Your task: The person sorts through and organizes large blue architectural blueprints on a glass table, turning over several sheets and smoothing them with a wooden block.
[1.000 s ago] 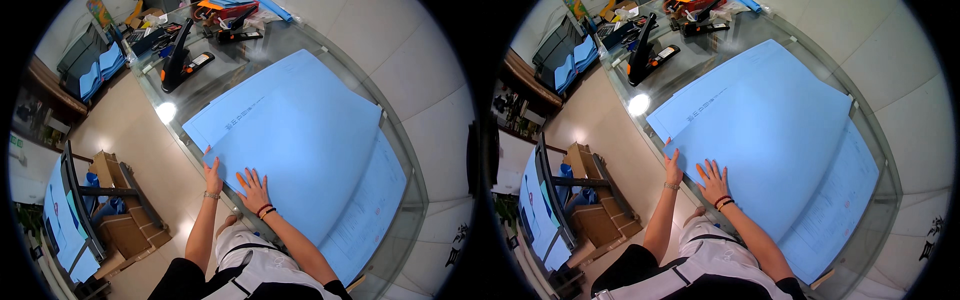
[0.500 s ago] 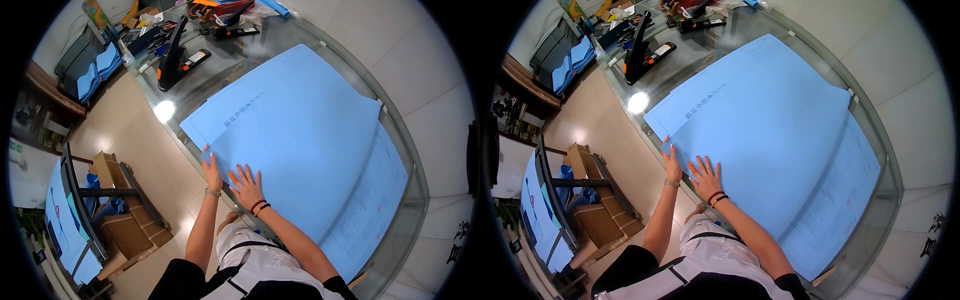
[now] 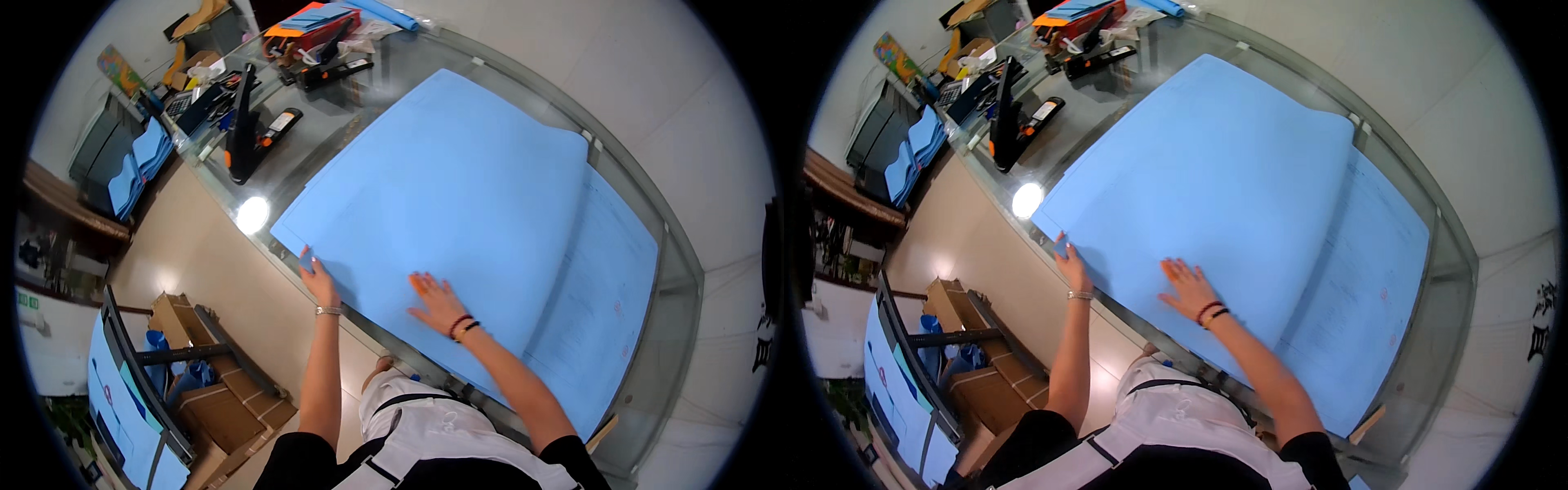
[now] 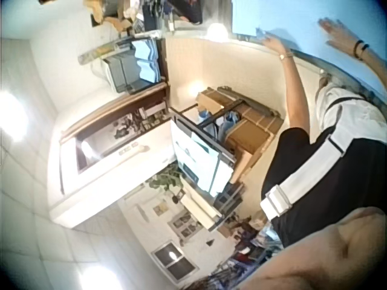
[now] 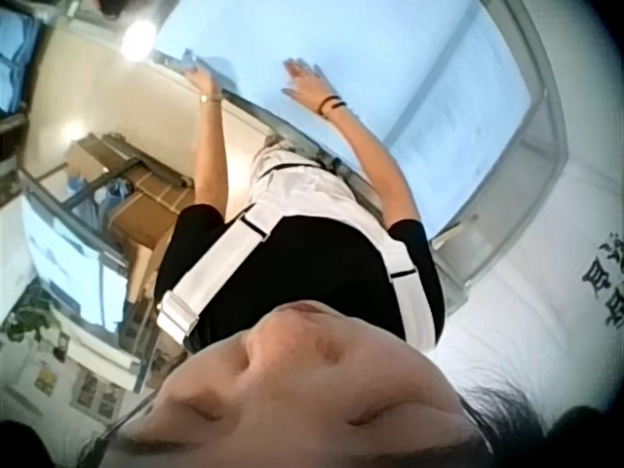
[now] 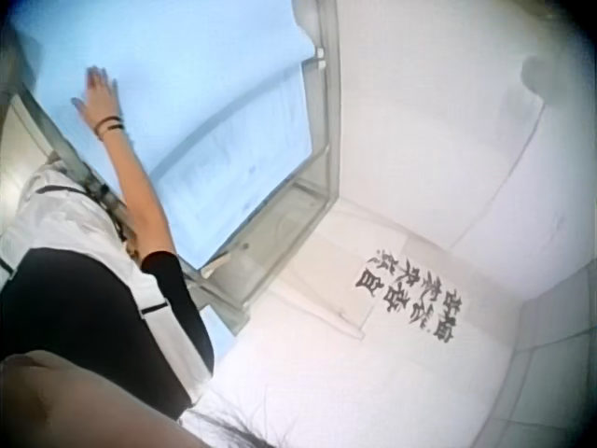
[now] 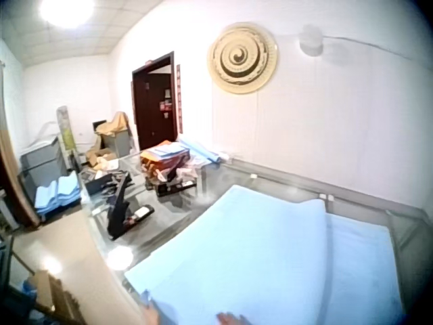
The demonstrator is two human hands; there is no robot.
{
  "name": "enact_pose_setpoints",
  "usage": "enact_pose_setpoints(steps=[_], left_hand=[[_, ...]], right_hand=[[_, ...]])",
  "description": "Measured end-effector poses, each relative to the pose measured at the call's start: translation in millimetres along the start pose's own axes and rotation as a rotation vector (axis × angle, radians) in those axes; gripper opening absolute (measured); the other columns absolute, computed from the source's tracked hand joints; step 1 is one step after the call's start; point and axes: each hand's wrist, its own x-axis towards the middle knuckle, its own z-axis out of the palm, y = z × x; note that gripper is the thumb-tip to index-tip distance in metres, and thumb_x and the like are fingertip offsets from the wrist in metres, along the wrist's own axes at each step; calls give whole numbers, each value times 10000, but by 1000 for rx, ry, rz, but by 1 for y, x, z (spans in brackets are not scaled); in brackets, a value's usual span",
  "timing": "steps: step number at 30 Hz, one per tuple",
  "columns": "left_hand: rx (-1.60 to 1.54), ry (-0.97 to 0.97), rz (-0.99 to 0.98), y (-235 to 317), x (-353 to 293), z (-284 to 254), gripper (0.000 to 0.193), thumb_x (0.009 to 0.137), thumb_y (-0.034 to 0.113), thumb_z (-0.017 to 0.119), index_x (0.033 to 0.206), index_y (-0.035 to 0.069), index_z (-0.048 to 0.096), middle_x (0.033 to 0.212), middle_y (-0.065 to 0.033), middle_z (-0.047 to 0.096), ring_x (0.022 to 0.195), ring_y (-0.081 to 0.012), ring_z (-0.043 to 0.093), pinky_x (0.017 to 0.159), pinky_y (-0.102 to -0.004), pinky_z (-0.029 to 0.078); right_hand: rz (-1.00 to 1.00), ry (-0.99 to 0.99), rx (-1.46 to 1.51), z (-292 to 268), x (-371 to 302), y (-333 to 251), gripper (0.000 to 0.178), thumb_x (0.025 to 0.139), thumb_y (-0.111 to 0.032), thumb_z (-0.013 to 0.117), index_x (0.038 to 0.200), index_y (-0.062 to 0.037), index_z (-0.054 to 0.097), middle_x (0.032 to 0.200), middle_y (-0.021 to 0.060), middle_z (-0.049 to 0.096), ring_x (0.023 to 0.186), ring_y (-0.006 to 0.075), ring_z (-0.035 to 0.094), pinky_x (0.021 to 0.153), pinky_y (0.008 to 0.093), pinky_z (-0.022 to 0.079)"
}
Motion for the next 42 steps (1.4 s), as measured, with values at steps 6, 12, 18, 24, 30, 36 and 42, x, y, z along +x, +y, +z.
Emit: enact_pose_setpoints(steps=[6,12,18,24,30,36,42], left_hand=[[10,42,-56,3,8,12,262,878,36,436,1122,74,523,860,12,491,735,-74,424,672,-224,371],[-20,72,-101,-5,16,7,262,877,36,435,1115,89,531,776,39,451,658,-54,387,591,-210,344],[6,25,-84,-7,15,10,285,888,29,408,1154,87,492,868,-6,497,742,-97,436,669,-244,380],[60,-18,-65,-11,25,2,303,898,28,377,1194,61,429,1151,-107,473,990,-189,479,863,-305,381],[993,63,755,15,-10,30,672,856,217,514,1340,-55,136,1385,-214,236,1276,-323,242,1026,-432,220],[1024,-1353,910,19,-225,133,663,822,467,498,1378,204,252,1446,-129,143,1325,-373,79,1036,-568,81],[1128,-1428,950,23,-249,139,644,826,513,451,1381,257,250,1464,-67,116,1341,-336,49,1030,-576,39]], right_hand=[[176,-56,40,-20,-130,97,630,890,-405,402,1383,-76,188,1425,106,228,1314,252,214,1066,419,168],[240,-26,122,-15,-195,126,535,916,-330,384,1379,-109,232,1431,74,223,1325,230,187,1073,425,145],[219,-19,215,-13,-202,137,495,940,-322,317,1385,-129,218,1437,48,212,1331,215,167,1079,437,122],[239,4,235,-4,-223,149,463,951,-320,282,1386,-172,226,1437,23,215,1330,184,169,1084,438,99],[264,47,244,-4,-221,145,439,951,-309,284,1376,-199,259,1419,5,265,1323,159,194,1081,444,108],[274,30,194,-2,-220,149,439,950,-317,284,1373,-202,264,1413,-5,279,1312,166,222,1082,442,104],[337,170,24,-4,-211,176,437,943,-287,304,1362,-165,286,1357,37,365,1266,160,309,1069,450,141]])
